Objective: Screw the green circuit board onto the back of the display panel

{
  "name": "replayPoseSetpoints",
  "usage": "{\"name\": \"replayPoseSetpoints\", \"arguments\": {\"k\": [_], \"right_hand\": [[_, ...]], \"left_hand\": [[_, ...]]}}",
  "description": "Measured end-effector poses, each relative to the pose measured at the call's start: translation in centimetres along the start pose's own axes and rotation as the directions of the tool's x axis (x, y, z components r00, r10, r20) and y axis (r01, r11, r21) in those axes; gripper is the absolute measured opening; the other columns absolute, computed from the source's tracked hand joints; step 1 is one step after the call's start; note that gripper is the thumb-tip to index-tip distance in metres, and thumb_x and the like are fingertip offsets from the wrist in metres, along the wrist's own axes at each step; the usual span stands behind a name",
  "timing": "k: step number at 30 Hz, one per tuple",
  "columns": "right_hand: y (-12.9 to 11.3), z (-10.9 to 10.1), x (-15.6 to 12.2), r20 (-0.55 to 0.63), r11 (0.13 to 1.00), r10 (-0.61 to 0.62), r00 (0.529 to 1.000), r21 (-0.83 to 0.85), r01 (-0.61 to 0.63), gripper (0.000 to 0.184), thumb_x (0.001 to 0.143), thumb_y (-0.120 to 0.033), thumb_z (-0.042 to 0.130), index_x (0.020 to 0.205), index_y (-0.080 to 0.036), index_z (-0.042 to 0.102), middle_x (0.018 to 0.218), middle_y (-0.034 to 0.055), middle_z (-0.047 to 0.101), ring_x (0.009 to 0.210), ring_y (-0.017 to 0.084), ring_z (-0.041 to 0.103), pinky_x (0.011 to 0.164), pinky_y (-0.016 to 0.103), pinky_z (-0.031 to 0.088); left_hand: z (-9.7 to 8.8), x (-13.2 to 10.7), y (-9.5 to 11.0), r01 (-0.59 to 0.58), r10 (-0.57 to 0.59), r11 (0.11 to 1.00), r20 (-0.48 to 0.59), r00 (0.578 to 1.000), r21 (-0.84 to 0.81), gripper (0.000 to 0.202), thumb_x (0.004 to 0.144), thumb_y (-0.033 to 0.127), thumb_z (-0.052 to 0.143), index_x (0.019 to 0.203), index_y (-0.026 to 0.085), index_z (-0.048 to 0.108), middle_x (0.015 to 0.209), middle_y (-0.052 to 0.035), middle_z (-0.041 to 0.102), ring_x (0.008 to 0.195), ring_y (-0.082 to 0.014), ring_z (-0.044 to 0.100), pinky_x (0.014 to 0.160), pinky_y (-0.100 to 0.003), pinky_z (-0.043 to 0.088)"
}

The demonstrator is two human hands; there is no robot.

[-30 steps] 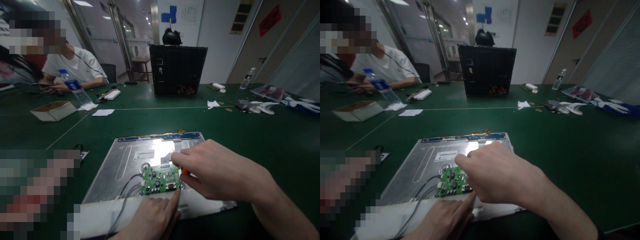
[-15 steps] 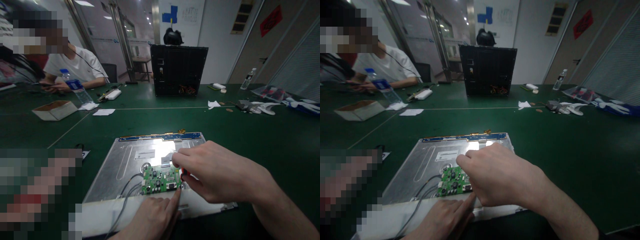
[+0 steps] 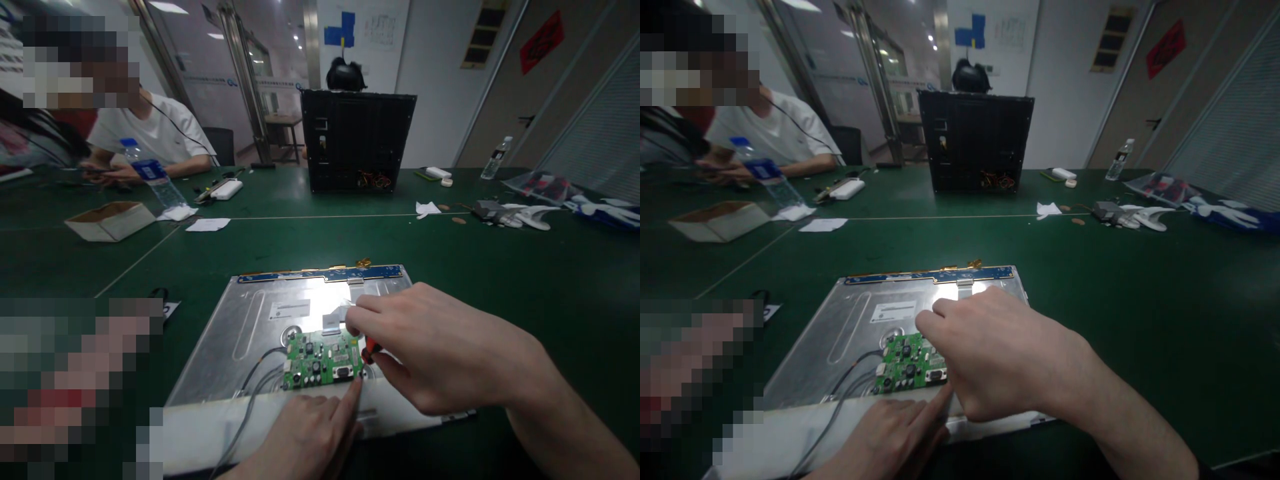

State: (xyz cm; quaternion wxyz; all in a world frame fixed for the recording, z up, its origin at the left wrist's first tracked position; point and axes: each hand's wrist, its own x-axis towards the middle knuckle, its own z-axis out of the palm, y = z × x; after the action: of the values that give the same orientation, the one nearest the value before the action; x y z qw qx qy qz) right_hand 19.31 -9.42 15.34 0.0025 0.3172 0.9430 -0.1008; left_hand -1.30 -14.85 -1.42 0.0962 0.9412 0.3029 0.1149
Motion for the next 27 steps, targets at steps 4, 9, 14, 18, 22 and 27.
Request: {"name": "replayPoseSetpoints", "arguments": {"k": [4,9,14,18,22,27], "right_hand": [[0.08,0.09,0.05,-0.008,0.999,0.004,1.0,-0.036,-0.004,0.007,0.086,-0.017,0.055,0.093,-0.019,0.052,0.085,0.002,0.065,0.066,0.015,0.054,0.053,0.029,0.032],[0.26,0.42,0.19,-0.059,0.998,0.037,0.998,-0.052,-0.04,0.005,0.091,-0.025,0.056,0.093,-0.021,0.054,0.078,0.0002,0.066,0.065,0.016,0.056,0.052,0.03,0.029],[0.19,0.28,0.1,-0.042,0.999,0.042,0.998,-0.029,-0.044,0.006,0.09,-0.026,0.056,0.09,-0.02,0.054,0.078,0.0005,0.065,0.065,0.016,0.056,0.054,0.03,0.031],[0.11,0.06,0.0,-0.016,1.0,-0.001,1.0,0.0,0.001,0.007,0.086,-0.02,0.056,0.092,-0.018,0.053,0.087,0.0027,0.065,0.069,0.015,0.055,0.056,0.029,0.035],[0.12,0.13,0.02,-0.014,1.0,-0.011,1.0,-0.013,0.011,0.007,0.087,-0.016,0.055,0.093,-0.019,0.052,0.087,0.0017,0.064,0.067,0.015,0.054,0.054,0.029,0.033],[0.11,0.27,0.08,-0.053,0.999,0.026,0.998,-0.046,-0.029,0.003,0.091,-0.02,0.057,0.093,-0.02,0.055,0.083,-0.0001,0.066,0.067,0.015,0.056,0.054,0.029,0.03]], "left_hand": [[0.33,-0.07,-0.04,0.0,0.0,1.0,-0.019,1.0,-0.008,0.039,0.097,0.017,0.037,0.134,0.005,0.046,0.081,-0.0123,0.072,0.056,-0.0192,0.065,0.046,-0.025,0.047],[0.52,-0.21,-0.13,-0.01,0.01,1.0,-0.008,1.0,0.024,0.04,0.097,0.016,0.037,0.134,0.004,0.044,0.08,-0.0119,0.072,0.056,-0.0207,0.066,0.046,-0.027,0.049],[0.13,-0.12,-0.05,0.0,0.0,1.0,0.008,1.0,0.013,0.038,0.097,0.016,0.039,0.133,0.006,0.045,0.082,-0.0112,0.073,0.057,-0.0194,0.067,0.047,-0.025,0.048],[0.22,0.04,-0.11,-0.004,0.004,1.0,-0.007,1.0,0.004,0.037,0.098,0.017,0.039,0.133,0.006,0.046,0.08,-0.0109,0.072,0.055,-0.0186,0.065,0.045,-0.024,0.047],[0.44,-0.02,-0.09,-0.013,0.013,1.0,-0.03,0.999,0.015,0.038,0.097,0.017,0.039,0.133,0.005,0.045,0.08,-0.0111,0.072,0.054,-0.0192,0.065,0.045,-0.025,0.046],[0.68,-0.24,-0.06,-0.002,0.003,1.0,-0.019,1.0,0.025,0.039,0.097,0.017,0.039,0.134,0.005,0.044,0.08,-0.0105,0.072,0.056,-0.0195,0.066,0.047,-0.025,0.048]]}}
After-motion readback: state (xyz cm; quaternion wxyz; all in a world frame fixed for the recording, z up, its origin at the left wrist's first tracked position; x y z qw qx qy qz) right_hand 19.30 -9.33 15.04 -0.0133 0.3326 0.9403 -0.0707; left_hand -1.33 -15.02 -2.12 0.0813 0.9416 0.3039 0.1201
